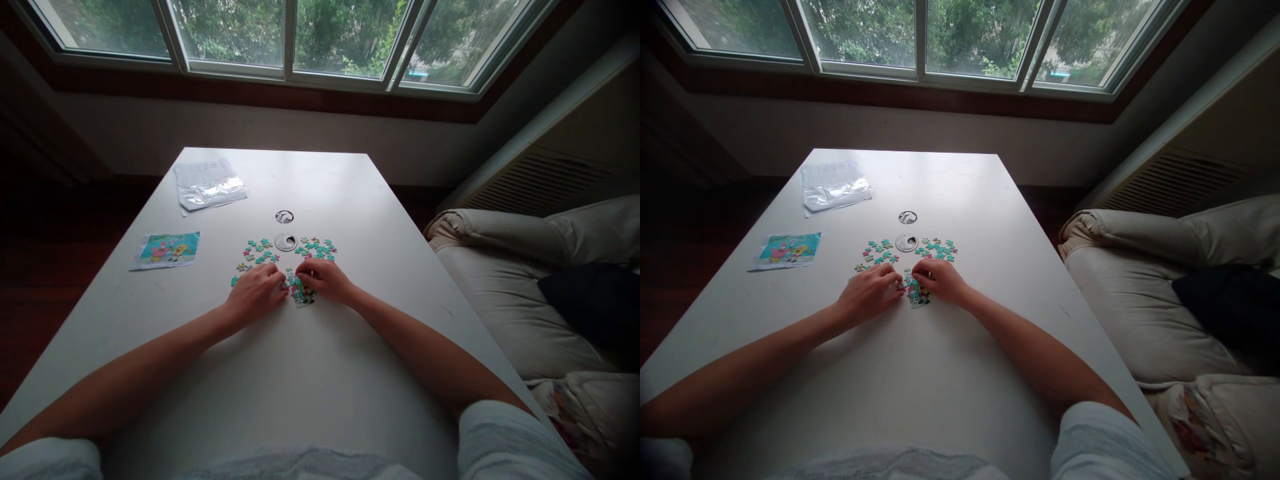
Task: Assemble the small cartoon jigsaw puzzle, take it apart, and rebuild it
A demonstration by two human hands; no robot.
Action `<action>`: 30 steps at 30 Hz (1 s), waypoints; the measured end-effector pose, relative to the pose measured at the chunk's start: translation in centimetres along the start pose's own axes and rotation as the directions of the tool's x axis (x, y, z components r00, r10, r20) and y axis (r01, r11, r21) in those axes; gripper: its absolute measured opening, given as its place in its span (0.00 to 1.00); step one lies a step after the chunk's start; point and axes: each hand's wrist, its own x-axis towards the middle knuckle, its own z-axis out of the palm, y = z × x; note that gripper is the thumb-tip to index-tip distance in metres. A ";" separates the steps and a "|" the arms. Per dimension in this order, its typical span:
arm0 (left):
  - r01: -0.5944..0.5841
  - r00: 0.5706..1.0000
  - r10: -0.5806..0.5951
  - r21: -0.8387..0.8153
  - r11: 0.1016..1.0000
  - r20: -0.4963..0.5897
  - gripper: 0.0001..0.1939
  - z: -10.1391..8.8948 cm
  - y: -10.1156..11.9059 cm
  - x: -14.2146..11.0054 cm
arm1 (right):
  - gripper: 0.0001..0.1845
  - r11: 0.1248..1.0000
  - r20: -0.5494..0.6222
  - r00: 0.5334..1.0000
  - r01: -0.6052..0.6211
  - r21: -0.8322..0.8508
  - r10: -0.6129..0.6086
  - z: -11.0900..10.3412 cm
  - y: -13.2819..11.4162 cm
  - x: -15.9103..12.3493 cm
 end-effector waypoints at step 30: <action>0.086 0.994 -0.086 -0.008 0.996 -0.059 0.04 0.2 0.2 0.4 | 0.32 0.826 0.056 0.998 0.016 -0.563 0.019 0.5 -1.7 -0.8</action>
